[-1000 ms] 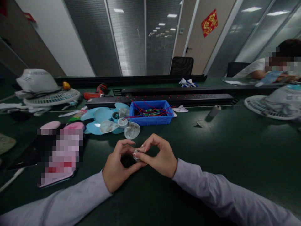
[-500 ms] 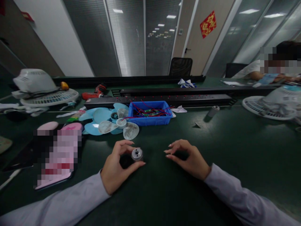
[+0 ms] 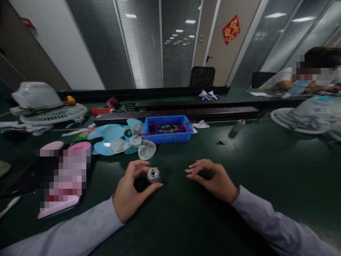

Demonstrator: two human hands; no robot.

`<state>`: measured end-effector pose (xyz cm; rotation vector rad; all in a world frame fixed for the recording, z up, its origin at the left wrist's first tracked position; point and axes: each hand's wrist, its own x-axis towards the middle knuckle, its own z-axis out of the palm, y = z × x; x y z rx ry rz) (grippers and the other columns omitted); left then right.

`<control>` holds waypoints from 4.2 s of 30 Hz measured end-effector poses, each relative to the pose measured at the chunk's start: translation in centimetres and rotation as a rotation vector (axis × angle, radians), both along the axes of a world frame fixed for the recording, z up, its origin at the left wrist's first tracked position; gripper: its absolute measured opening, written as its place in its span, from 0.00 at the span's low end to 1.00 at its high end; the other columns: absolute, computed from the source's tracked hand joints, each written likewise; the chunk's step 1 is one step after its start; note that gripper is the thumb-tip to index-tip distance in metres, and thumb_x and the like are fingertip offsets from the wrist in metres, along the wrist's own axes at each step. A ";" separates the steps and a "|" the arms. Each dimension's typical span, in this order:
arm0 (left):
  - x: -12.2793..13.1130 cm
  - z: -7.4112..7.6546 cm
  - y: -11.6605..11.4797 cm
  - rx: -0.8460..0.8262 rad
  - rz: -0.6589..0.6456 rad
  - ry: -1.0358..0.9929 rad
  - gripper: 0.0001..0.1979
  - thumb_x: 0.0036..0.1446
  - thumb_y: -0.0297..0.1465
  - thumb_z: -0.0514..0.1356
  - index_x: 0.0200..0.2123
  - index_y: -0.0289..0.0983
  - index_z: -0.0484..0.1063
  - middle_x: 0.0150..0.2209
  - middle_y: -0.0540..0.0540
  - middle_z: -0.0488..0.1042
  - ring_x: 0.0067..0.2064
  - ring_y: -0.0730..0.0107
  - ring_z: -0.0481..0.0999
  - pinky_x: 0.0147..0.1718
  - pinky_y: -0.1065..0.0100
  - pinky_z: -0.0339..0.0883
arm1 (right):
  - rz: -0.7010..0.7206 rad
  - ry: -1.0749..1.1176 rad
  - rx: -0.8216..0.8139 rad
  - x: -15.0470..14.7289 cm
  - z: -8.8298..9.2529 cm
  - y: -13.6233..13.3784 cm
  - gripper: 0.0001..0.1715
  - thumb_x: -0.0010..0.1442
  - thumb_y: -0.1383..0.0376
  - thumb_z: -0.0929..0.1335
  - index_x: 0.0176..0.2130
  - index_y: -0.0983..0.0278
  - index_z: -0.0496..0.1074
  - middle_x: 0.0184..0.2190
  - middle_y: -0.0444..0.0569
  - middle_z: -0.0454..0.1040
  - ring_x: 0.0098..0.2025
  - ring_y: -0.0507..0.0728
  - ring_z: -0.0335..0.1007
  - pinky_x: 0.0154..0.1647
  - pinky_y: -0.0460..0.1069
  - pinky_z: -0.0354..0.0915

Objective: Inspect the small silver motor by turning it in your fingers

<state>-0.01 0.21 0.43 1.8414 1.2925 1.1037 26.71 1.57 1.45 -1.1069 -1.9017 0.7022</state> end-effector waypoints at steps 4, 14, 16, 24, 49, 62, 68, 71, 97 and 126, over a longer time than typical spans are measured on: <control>0.0 0.0 0.0 -0.012 -0.002 -0.021 0.29 0.47 0.31 0.70 0.47 0.42 0.56 0.38 0.51 0.79 0.41 0.64 0.80 0.44 0.60 0.70 | 0.067 0.187 0.029 -3.7 2.2 0.2 0.08 0.53 0.65 0.75 0.31 0.62 0.72 0.33 0.49 0.82 0.38 0.59 0.80 0.44 0.56 0.75; 0.1 0.1 0.2 -0.036 -0.001 -0.062 0.30 0.44 0.30 0.71 0.46 0.42 0.57 0.36 0.51 0.78 0.39 0.64 0.80 0.41 0.62 0.71 | 0.211 0.130 0.071 -9.0 2.7 1.2 0.04 0.55 0.69 0.73 0.32 0.62 0.75 0.32 0.47 0.81 0.38 0.56 0.79 0.41 0.52 0.74; 0.0 0.0 0.2 -0.028 0.003 -0.063 0.30 0.44 0.30 0.71 0.46 0.42 0.57 0.36 0.51 0.78 0.39 0.63 0.80 0.41 0.62 0.71 | 0.208 0.127 0.077 -9.0 2.5 1.2 0.04 0.54 0.69 0.73 0.31 0.62 0.75 0.32 0.47 0.81 0.38 0.56 0.79 0.40 0.51 0.74; -0.1 -0.2 0.0 -0.022 0.000 -0.058 0.29 0.46 0.30 0.70 0.47 0.42 0.57 0.38 0.50 0.78 0.40 0.64 0.79 0.42 0.61 0.70 | 0.213 0.149 0.018 -9.2 1.9 1.3 0.04 0.55 0.68 0.73 0.32 0.63 0.74 0.32 0.47 0.80 0.38 0.56 0.79 0.41 0.51 0.73; -0.1 -0.3 0.1 -0.034 -0.019 -0.032 0.30 0.47 0.31 0.70 0.48 0.43 0.55 0.38 0.51 0.78 0.41 0.63 0.79 0.43 0.59 0.68 | 0.203 0.240 0.018 -8.5 1.2 1.5 0.12 0.52 0.76 0.67 0.36 0.62 0.69 0.32 0.48 0.79 0.38 0.57 0.78 0.42 0.53 0.72; -0.1 -0.4 0.1 -0.034 -0.007 -0.048 0.29 0.46 0.30 0.69 0.47 0.41 0.57 0.37 0.49 0.75 0.40 0.62 0.77 0.42 0.57 0.68 | 0.268 0.186 0.039 -8.8 1.4 1.1 0.15 0.54 0.76 0.69 0.41 0.64 0.72 0.37 0.49 0.80 0.42 0.56 0.78 0.46 0.51 0.72; 0.0 -0.4 0.1 -0.030 0.003 -0.030 0.29 0.46 0.31 0.70 0.47 0.42 0.57 0.37 0.50 0.76 0.41 0.61 0.77 0.42 0.56 0.67 | 0.215 0.236 -0.043 -9.3 1.6 1.1 0.07 0.54 0.69 0.73 0.35 0.64 0.71 0.34 0.50 0.81 0.37 0.56 0.80 0.41 0.50 0.74; 0.0 -0.3 0.1 -0.039 -0.002 -0.031 0.30 0.46 0.30 0.70 0.47 0.42 0.57 0.37 0.50 0.76 0.41 0.61 0.77 0.42 0.56 0.67 | 0.177 0.252 -0.032 -9.5 1.6 1.1 0.08 0.54 0.69 0.73 0.31 0.63 0.69 0.30 0.48 0.80 0.36 0.56 0.80 0.39 0.50 0.74; 0.0 -0.3 0.2 0.001 -0.018 -0.010 0.27 0.47 0.32 0.69 0.46 0.42 0.58 0.38 0.49 0.76 0.41 0.61 0.77 0.42 0.57 0.68 | 0.144 0.020 0.349 -9.7 1.2 0.8 0.12 0.58 0.71 0.72 0.43 0.61 0.72 0.38 0.46 0.80 0.39 0.54 0.77 0.42 0.49 0.70; 0.1 -0.4 0.1 -0.014 0.001 0.021 0.29 0.47 0.35 0.70 0.47 0.43 0.58 0.36 0.52 0.76 0.39 0.62 0.78 0.40 0.59 0.68 | 0.030 0.112 0.024 -3.7 0.1 0.0 0.10 0.55 0.65 0.74 0.36 0.61 0.69 0.34 0.50 0.81 0.42 0.60 0.79 0.47 0.58 0.73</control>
